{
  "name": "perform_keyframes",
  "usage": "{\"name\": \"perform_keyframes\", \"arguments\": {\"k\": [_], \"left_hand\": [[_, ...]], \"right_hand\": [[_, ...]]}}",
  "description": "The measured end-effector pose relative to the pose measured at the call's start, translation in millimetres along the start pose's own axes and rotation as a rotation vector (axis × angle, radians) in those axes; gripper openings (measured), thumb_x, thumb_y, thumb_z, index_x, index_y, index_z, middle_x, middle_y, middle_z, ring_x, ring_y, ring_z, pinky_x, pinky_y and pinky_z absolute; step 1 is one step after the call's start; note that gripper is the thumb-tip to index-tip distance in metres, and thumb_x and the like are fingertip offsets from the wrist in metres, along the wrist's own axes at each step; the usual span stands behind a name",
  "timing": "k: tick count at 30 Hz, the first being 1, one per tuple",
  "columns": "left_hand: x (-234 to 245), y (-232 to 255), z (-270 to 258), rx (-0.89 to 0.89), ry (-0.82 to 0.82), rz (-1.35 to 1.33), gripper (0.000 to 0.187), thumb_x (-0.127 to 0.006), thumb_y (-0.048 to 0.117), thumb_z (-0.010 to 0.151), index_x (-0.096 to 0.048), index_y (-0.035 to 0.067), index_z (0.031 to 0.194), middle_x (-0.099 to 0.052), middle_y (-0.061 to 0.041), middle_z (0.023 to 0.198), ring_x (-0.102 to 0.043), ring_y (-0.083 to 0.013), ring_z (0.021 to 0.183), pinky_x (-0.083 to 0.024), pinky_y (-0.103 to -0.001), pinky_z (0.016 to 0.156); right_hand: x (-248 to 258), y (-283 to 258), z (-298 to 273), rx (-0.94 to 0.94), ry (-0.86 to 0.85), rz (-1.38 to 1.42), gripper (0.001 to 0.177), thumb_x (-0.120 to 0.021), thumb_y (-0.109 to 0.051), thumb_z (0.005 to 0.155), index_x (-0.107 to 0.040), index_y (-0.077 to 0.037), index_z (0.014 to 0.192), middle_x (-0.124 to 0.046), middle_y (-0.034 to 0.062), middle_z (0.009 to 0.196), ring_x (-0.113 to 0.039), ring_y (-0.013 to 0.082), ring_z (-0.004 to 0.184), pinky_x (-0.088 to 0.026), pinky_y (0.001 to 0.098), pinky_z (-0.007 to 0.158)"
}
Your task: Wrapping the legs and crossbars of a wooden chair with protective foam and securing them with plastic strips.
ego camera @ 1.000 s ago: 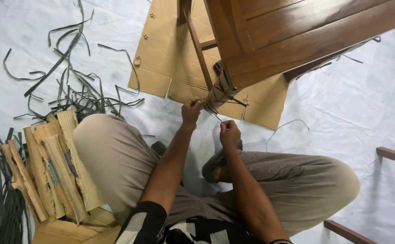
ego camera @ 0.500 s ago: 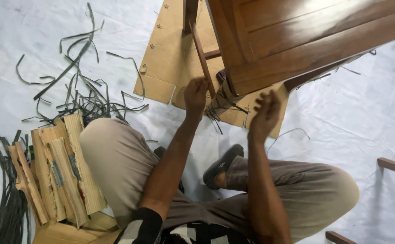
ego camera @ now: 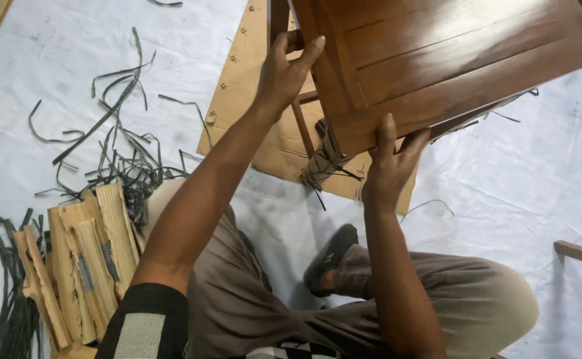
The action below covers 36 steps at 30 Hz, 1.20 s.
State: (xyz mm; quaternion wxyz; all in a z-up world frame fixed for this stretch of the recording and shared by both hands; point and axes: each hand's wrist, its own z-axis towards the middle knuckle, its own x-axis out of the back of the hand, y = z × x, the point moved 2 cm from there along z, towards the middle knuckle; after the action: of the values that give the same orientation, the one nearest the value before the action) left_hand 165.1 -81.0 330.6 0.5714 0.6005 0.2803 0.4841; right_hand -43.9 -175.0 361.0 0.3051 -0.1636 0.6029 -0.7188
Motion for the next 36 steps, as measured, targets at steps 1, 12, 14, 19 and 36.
{"name": "perform_keyframes", "arguments": {"k": [1,12,14,19,36], "left_hand": [[2,3,1,-0.003,-0.006,0.001,0.077,-0.052,0.07,0.086,-0.057,0.008,0.131,-0.064,-0.017,0.134,-0.062,-0.0376,0.127,-0.051,-0.054,0.102],[2,12,31,0.206,-0.059,-0.332,0.076,-0.072,0.061,0.069,-0.066,0.005,0.119,-0.07,-0.011,0.113,-0.07,-0.0274,0.105,-0.055,-0.043,0.082],[-6,9,38,0.218,-0.058,-0.35,0.086,-0.072,0.062,0.067,-0.06,0.002,0.127,-0.069,-0.012,0.119,-0.07,-0.027,0.109,-0.055,-0.042,0.083],[-26,9,57,0.294,-0.041,-0.407,0.094,-0.073,0.065,0.061,-0.059,0.002,0.129,-0.067,-0.014,0.122,-0.067,-0.0293,0.119,-0.056,-0.046,0.087],[-58,-34,112,0.297,-0.121,-0.828,0.06,-0.076,0.039,0.073,-0.071,0.009,0.124,-0.063,-0.013,0.112,-0.061,-0.0334,0.108,-0.051,-0.049,0.092]], "right_hand": [[0,-2,0,0.001,0.006,0.001,0.061,-0.06,-0.03,0.104,-0.03,-0.007,0.151,-0.047,0.0202,0.146,-0.056,0.028,0.125,-0.059,0.0359,0.097],[11,-2,20,-0.075,-0.007,0.091,0.043,-0.062,-0.027,0.099,-0.046,-0.006,0.132,-0.052,0.0038,0.11,-0.045,0.0084,0.086,-0.038,0.0216,0.068],[21,3,33,-0.097,-0.012,0.096,0.048,-0.062,-0.027,0.097,-0.045,-0.006,0.136,-0.051,0.007,0.117,-0.046,0.0141,0.096,-0.042,0.028,0.077],[43,9,62,-0.138,-0.002,0.078,0.052,-0.061,-0.026,0.093,-0.046,-0.004,0.138,-0.052,0.0079,0.111,-0.045,0.0143,0.091,-0.04,0.0259,0.074],[71,9,90,-0.116,-0.076,0.03,0.055,-0.058,-0.029,0.091,-0.046,-0.003,0.138,-0.053,0.0161,0.124,-0.051,0.0277,0.106,-0.047,0.0435,0.087]]}}
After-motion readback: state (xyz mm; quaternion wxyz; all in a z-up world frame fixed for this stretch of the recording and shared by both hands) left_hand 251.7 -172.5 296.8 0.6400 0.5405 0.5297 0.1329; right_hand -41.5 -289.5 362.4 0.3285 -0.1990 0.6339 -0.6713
